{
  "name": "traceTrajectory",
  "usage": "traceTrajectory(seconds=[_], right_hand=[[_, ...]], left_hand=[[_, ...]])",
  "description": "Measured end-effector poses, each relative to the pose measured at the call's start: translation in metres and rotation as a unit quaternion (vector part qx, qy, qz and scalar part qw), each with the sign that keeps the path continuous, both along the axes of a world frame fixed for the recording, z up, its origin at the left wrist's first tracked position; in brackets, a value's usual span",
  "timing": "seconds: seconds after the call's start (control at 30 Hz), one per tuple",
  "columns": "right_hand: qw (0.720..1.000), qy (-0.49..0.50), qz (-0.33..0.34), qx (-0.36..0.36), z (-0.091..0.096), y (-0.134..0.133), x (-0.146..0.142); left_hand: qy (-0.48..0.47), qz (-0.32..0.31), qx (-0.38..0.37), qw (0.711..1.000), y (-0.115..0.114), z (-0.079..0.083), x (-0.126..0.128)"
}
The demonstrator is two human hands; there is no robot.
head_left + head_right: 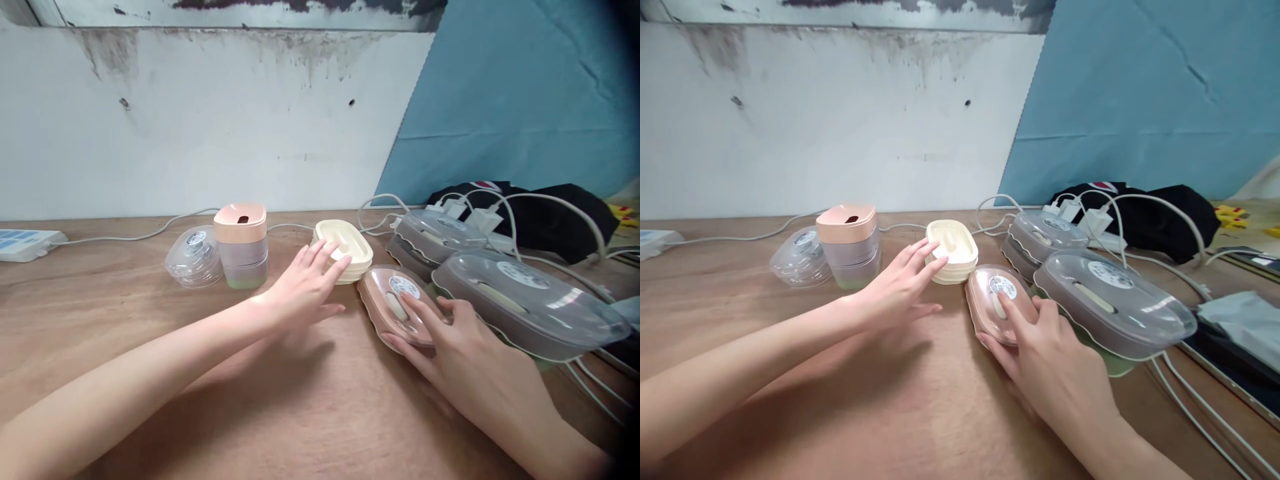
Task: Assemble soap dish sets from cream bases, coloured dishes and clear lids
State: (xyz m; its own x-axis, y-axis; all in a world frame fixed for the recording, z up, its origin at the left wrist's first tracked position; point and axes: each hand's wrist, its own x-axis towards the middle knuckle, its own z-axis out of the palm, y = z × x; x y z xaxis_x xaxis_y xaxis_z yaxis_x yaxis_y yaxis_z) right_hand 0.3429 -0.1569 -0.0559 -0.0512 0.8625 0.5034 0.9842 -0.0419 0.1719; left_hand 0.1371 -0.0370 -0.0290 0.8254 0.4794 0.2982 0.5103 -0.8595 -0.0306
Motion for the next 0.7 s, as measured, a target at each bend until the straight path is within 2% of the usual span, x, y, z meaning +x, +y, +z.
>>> traceTrajectory(seconds=[0.07,0.17,0.33,0.7], right_hand=[[0.998,-0.051,-0.026,-0.002,0.001,0.008,-0.002],[0.996,-0.088,-0.016,-0.003,0.004,0.019,-0.002],[0.993,-0.115,-0.007,-0.013,0.008,0.039,-0.002],[0.991,-0.101,-0.067,-0.062,0.009,0.083,-0.008]], left_hand=[[0.028,0.014,0.025,0.999,0.014,0.002,0.019],[0.045,0.026,0.037,0.998,0.025,-0.004,0.034],[0.039,0.045,0.055,0.997,0.028,-0.015,0.033],[0.034,0.036,0.072,0.996,0.031,-0.02,0.031]])
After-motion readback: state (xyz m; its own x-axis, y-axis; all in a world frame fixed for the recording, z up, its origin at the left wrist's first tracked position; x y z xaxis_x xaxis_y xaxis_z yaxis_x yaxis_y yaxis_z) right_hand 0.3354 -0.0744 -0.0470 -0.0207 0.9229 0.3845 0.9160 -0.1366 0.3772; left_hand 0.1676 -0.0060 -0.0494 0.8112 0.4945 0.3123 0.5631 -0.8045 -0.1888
